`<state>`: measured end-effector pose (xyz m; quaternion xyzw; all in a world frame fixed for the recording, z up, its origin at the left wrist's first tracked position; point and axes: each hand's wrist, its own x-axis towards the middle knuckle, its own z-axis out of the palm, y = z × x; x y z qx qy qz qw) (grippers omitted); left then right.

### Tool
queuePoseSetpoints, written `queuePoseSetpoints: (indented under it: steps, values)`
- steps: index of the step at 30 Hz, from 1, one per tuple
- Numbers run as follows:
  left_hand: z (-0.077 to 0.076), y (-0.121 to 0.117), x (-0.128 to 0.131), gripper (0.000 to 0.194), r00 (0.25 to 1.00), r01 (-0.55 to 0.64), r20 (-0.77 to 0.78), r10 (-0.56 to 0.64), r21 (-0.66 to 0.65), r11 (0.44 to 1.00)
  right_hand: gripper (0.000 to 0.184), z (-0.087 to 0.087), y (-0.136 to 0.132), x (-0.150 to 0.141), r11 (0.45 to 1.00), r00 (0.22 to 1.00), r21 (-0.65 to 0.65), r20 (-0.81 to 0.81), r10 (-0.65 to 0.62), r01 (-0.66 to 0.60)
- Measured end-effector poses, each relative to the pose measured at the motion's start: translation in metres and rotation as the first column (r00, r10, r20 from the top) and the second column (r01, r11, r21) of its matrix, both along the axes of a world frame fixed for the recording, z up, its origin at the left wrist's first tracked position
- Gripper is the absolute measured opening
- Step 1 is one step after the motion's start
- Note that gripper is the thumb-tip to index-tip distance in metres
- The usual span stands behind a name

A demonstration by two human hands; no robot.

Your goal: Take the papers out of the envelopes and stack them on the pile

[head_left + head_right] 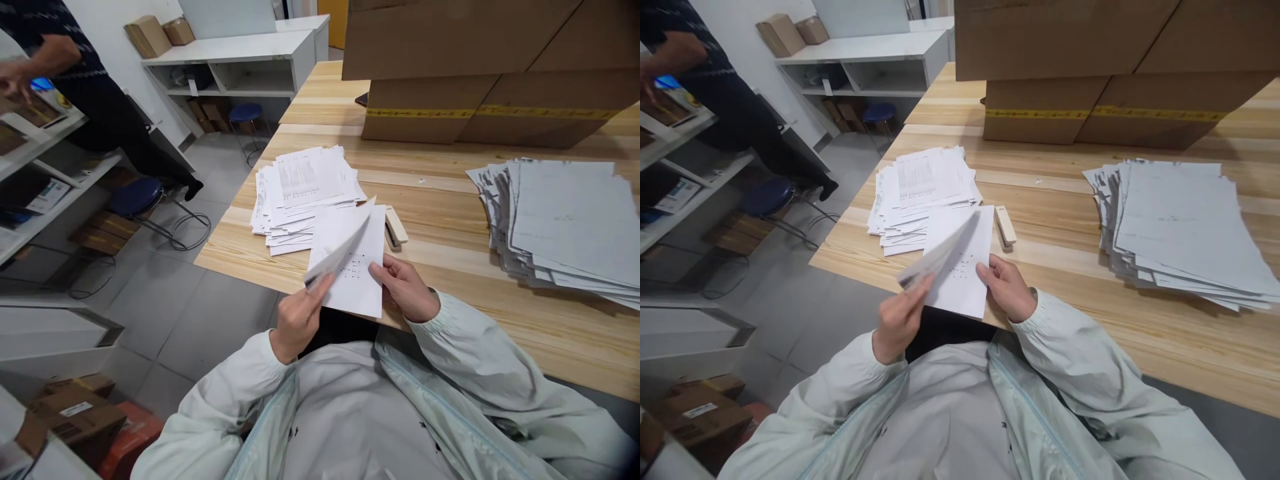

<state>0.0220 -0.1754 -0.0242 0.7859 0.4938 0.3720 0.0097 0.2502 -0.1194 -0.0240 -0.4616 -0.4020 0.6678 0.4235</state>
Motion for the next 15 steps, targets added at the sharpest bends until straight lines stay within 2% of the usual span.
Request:
queuePoseSetpoints:
  steps: [2,4,6,7,8,10,13,15]
  values:
    - [0.010,0.011,-0.015,0.049,0.982,-0.186,0.054,0.180,0.161,0.969,0.049,-0.003,-0.001,0.000,0.999,1.000,0.049,0.018,-0.012,0.011]
    - [0.026,0.031,-0.030,0.046,0.923,-0.381,0.148,0.354,0.248,0.890,0.047,-0.005,-0.001,0.000,0.997,0.999,0.079,0.036,-0.004,0.001]
    - [0.043,0.060,-0.042,0.046,0.876,-0.475,0.229,0.425,0.260,0.841,0.045,-0.005,-0.002,0.001,0.996,1.000,0.089,0.013,0.007,-0.008]
    - [0.051,0.076,-0.044,0.047,0.873,-0.481,0.232,0.430,0.259,0.837,0.044,-0.005,-0.002,0.002,0.997,1.000,0.083,-0.011,0.010,-0.009]
    - [0.056,0.094,-0.045,0.049,0.882,-0.464,0.218,0.417,0.256,0.848,0.043,-0.005,-0.002,0.003,0.997,0.999,0.070,-0.040,0.012,-0.009]
    - [0.060,0.128,-0.040,0.050,0.933,-0.356,0.123,0.339,0.167,0.920,0.043,-0.004,-0.002,0.004,0.999,0.995,0.033,-0.095,0.011,-0.007]
    - [0.047,0.165,-0.029,0.041,0.984,-0.168,-0.072,0.164,-0.054,0.984,0.044,-0.003,-0.001,0.006,1.000,0.987,-0.012,-0.160,-0.020,0.018]
    - [0.036,0.173,-0.026,0.030,0.988,-0.077,-0.148,0.046,-0.211,0.974,0.043,-0.003,0.000,0.007,0.999,0.982,-0.024,-0.184,-0.042,0.038]
